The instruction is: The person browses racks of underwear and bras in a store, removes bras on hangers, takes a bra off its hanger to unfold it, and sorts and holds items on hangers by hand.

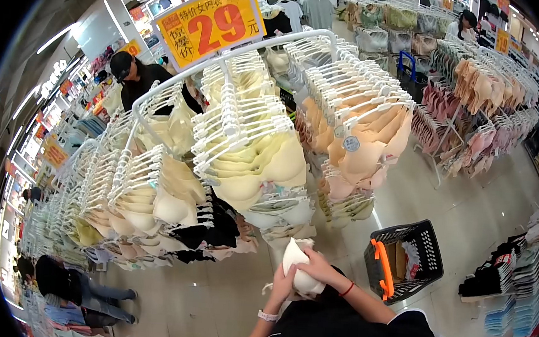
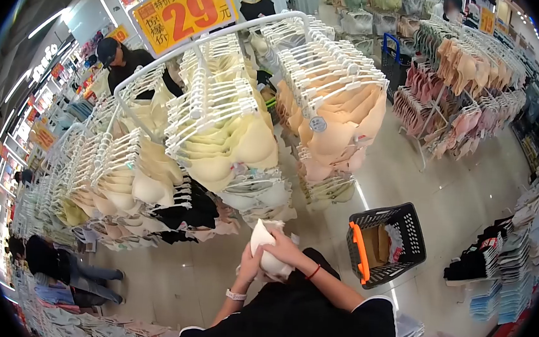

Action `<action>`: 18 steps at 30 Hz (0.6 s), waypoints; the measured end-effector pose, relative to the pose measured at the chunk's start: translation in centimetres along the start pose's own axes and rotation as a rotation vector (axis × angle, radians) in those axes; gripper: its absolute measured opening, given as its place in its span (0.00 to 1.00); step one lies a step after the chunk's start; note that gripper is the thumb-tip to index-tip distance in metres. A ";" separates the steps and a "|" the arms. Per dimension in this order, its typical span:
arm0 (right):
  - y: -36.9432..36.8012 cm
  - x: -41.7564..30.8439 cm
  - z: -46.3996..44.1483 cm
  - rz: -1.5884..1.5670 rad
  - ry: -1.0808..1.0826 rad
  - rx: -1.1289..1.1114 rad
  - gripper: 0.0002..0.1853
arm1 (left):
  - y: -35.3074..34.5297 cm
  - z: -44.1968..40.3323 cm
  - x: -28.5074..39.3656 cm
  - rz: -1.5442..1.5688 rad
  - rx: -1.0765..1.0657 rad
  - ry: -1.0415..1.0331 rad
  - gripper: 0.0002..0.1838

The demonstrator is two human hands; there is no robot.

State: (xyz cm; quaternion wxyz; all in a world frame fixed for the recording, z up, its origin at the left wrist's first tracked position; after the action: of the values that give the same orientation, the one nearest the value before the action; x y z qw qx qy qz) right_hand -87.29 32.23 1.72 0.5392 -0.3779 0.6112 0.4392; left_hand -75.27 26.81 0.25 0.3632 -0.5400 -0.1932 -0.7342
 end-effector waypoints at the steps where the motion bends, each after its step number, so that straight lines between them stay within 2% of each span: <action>1: -0.3 0.1 0.6 -0.194 -0.035 0.004 0.21 | 0.3 0.3 0.7 0.035 -0.013 -0.019 0.19; 4: -0.4 -2.1 1.7 -0.744 -0.146 -0.046 0.23 | 0.9 1.2 2.0 0.134 -0.007 0.023 0.15; 5: -0.1 -2.9 1.9 -0.717 -0.163 -0.096 0.23 | 1.2 1.2 2.4 0.172 -0.005 0.024 0.15; 6: 0.2 -3.8 2.0 -0.661 -0.173 -0.149 0.24 | 2.0 1.0 2.0 0.039 0.072 0.042 0.11; 7: 0.4 -4.3 1.9 -0.598 -0.183 -0.197 0.24 | 1.9 0.0 1.4 0.105 0.118 -0.035 0.12; 10: 0.7 -3.5 1.4 -0.314 -0.119 -0.194 0.24 | 0.8 -2.1 0.3 0.123 0.085 -0.028 0.13; 13: 2.5 -1.9 0.5 -0.215 -0.124 -0.083 0.25 | -0.2 -2.7 1.6 0.199 0.056 -0.042 0.13; 15: 3.9 -1.8 0.7 0.071 -0.079 -0.044 0.25 | -0.8 -2.7 3.2 0.180 0.055 -0.080 0.12; 17: 5.2 -2.0 0.7 0.356 -0.028 0.000 0.25 | -2.3 -2.1 4.2 0.042 0.035 -0.053 0.14; 18: 5.3 -1.3 0.8 0.295 -0.049 0.027 0.25 | -3.0 -2.1 3.9 -0.021 0.018 -0.023 0.15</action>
State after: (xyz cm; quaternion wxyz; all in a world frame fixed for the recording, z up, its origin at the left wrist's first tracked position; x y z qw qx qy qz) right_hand -91.78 34.74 3.67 0.4887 -0.2659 0.6524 0.5146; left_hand -79.50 26.11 3.48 0.3581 -0.5432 -0.2097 -0.7299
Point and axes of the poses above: each hand's wrist, its own z-axis away from the middle knuckle, its own y-axis out of the back of the hand, x = y × z, the point moved 5 cm from there along -z, towards the middle knuckle, and after that the axes turned 11 degrees about y, right-handed, at the moved point
